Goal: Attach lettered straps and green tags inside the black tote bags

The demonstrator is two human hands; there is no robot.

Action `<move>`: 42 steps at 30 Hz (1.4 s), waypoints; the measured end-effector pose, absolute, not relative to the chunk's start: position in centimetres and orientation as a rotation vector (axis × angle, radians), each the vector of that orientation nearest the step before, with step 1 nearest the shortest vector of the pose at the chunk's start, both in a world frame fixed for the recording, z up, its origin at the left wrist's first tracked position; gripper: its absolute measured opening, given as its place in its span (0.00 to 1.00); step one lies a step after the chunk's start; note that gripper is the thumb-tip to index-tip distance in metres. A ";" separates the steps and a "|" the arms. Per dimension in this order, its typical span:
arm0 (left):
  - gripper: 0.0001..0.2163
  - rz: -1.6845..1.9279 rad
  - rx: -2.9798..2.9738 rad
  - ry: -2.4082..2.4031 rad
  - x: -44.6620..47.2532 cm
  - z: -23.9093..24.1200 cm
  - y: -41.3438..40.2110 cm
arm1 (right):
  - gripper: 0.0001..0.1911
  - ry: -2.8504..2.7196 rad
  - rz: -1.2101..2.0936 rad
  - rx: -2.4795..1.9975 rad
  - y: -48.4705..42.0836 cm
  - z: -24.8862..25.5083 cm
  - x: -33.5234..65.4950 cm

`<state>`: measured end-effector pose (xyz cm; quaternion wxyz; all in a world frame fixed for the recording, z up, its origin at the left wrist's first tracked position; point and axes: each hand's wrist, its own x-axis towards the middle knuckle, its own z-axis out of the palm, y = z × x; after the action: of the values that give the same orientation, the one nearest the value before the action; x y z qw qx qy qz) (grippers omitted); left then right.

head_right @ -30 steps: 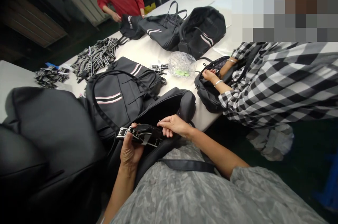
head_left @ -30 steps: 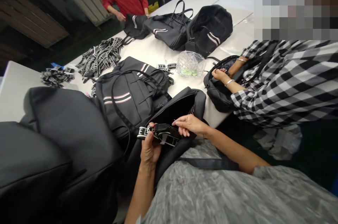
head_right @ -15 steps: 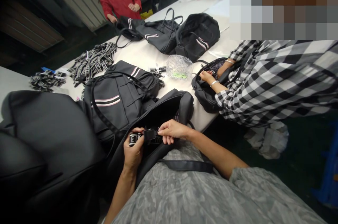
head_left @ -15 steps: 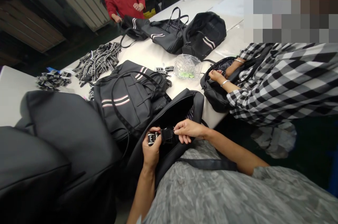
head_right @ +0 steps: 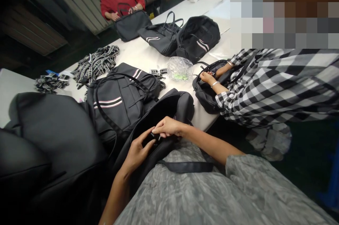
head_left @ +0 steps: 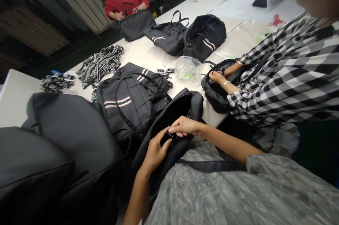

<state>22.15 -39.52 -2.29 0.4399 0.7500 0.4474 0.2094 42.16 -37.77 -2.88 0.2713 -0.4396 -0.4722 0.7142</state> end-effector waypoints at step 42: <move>0.19 0.572 1.144 1.304 24.6 -5.5 -38.1 | 0.12 -1.043 1.625 -0.910 -38.6 -7.3 41.3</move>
<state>24.59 -38.09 -5.50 0.6109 0.4959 0.5652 0.2480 41.28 -38.58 -7.34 0.4826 -0.3732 -0.4279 0.6669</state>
